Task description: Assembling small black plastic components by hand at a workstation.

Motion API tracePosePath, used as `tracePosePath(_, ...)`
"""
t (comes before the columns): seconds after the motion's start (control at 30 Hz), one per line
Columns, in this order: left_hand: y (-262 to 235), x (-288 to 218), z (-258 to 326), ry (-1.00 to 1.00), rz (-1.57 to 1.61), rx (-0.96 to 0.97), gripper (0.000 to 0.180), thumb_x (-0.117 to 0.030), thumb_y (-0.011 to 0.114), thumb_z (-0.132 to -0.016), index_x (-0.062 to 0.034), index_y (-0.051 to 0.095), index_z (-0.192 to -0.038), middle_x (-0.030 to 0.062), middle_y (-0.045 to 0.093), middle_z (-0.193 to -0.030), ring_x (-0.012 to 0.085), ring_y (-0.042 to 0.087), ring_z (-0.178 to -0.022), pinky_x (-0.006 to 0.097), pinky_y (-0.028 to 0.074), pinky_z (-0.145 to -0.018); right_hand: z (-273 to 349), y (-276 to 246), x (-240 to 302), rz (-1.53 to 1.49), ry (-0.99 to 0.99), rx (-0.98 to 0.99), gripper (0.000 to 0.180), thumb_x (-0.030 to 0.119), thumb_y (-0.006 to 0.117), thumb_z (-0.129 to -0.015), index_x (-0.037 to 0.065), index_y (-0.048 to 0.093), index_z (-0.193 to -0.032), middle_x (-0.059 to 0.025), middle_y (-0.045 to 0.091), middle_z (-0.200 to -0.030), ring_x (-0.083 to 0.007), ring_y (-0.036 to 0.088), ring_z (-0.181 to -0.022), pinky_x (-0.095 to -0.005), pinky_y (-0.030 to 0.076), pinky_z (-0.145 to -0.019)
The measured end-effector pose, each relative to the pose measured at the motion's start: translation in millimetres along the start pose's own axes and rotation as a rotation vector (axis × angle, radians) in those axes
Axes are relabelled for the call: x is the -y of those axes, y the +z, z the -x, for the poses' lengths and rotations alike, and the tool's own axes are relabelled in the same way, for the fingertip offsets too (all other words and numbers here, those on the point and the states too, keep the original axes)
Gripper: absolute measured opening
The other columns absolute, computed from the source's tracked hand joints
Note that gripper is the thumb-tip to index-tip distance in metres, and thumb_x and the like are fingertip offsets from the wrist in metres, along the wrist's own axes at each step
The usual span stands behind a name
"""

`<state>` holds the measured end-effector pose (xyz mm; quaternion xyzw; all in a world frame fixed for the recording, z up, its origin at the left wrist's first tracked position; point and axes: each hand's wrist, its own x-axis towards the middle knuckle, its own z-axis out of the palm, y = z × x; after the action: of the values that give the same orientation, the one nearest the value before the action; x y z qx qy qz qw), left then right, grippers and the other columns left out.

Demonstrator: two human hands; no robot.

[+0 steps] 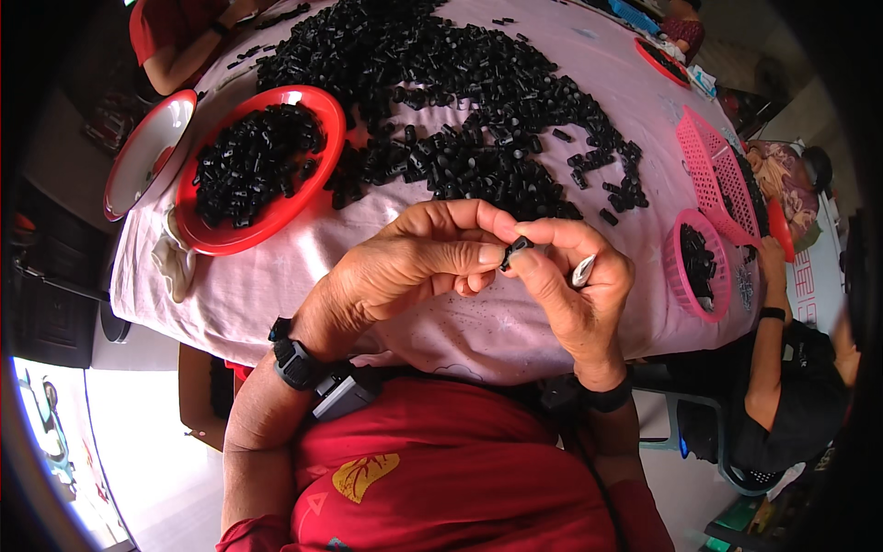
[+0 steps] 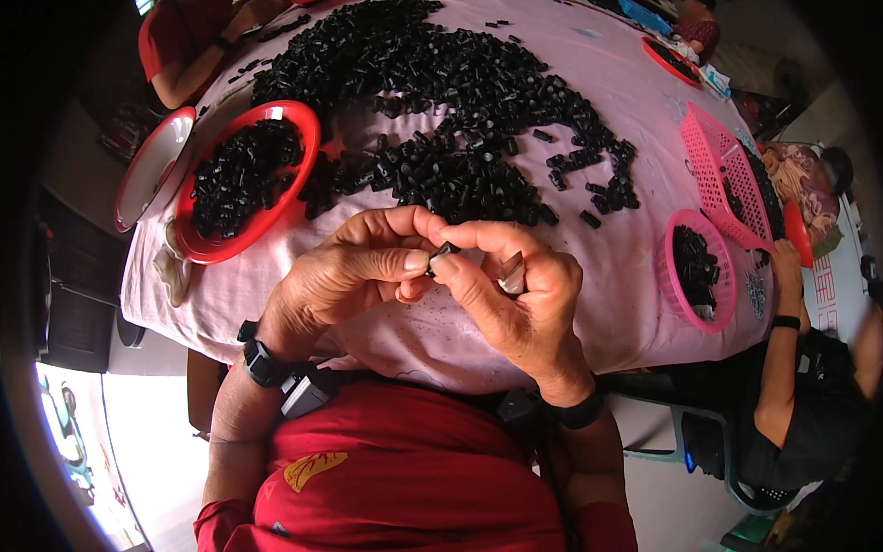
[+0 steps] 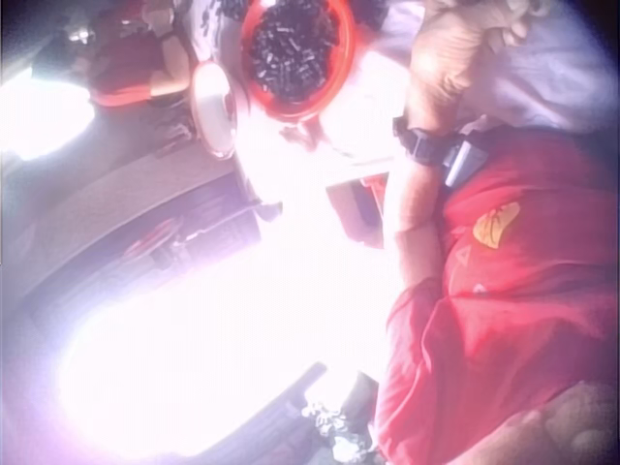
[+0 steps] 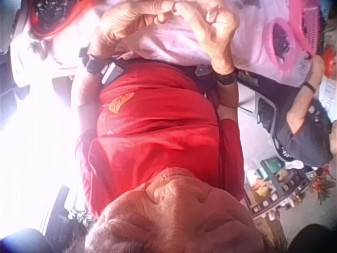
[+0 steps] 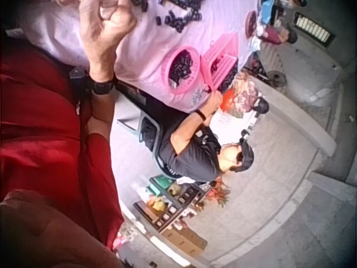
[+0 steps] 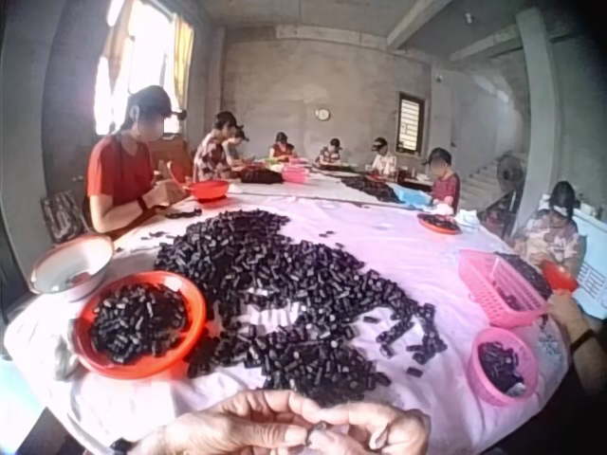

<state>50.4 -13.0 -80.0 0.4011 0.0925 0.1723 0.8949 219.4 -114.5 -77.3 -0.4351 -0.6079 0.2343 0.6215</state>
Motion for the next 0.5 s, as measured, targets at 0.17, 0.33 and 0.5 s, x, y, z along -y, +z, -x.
tracePosePath(0.17,0.9,0.2,-2.1,-0.006,-0.029,0.009,0.029,-0.010,0.068,-0.087,-0.0010,0.058,-0.113,0.0060,0.061,-0.090,0.0098,0.052,-0.070,0.020,0.043,-0.062,-1.9,0.2,2.3,0.011,-0.003,-0.023,0.012,0.000,0.065,-0.088,-0.003,0.065,-0.100,-0.0081,0.070,-0.079,-0.0093,0.067,-0.069,-0.0197,0.052,-0.060)
tracePosePath(0.33,-0.9,2.1,-2.5,-0.010,-0.029,0.013,0.029,-0.011,0.068,-0.087,-0.0010,0.058,-0.112,0.0089,0.062,-0.092,0.0094,0.051,-0.069,0.020,0.043,-0.062,-3.4,3.2,4.2,-0.002,0.020,-0.044,0.010,0.002,0.064,-0.089,-0.003,0.066,-0.097,-0.0082,0.070,-0.079,-0.0087,0.065,-0.066,-0.0205,0.051,-0.059)
tracePosePath(0.5,-5.3,1.2,2.9,-0.004,-0.009,0.017,0.030,-0.011,0.067,-0.087,-0.0004,0.058,-0.114,0.0097,0.063,-0.094,0.0094,0.053,-0.070,0.020,0.043,-0.064,-1.7,3.1,11.9,0.139,0.103,-0.116,0.011,0.004,0.063,-0.089,-0.002,0.069,-0.096,-0.0047,0.070,-0.082,-0.0037,0.057,-0.064,-0.0179,0.043,-0.057)
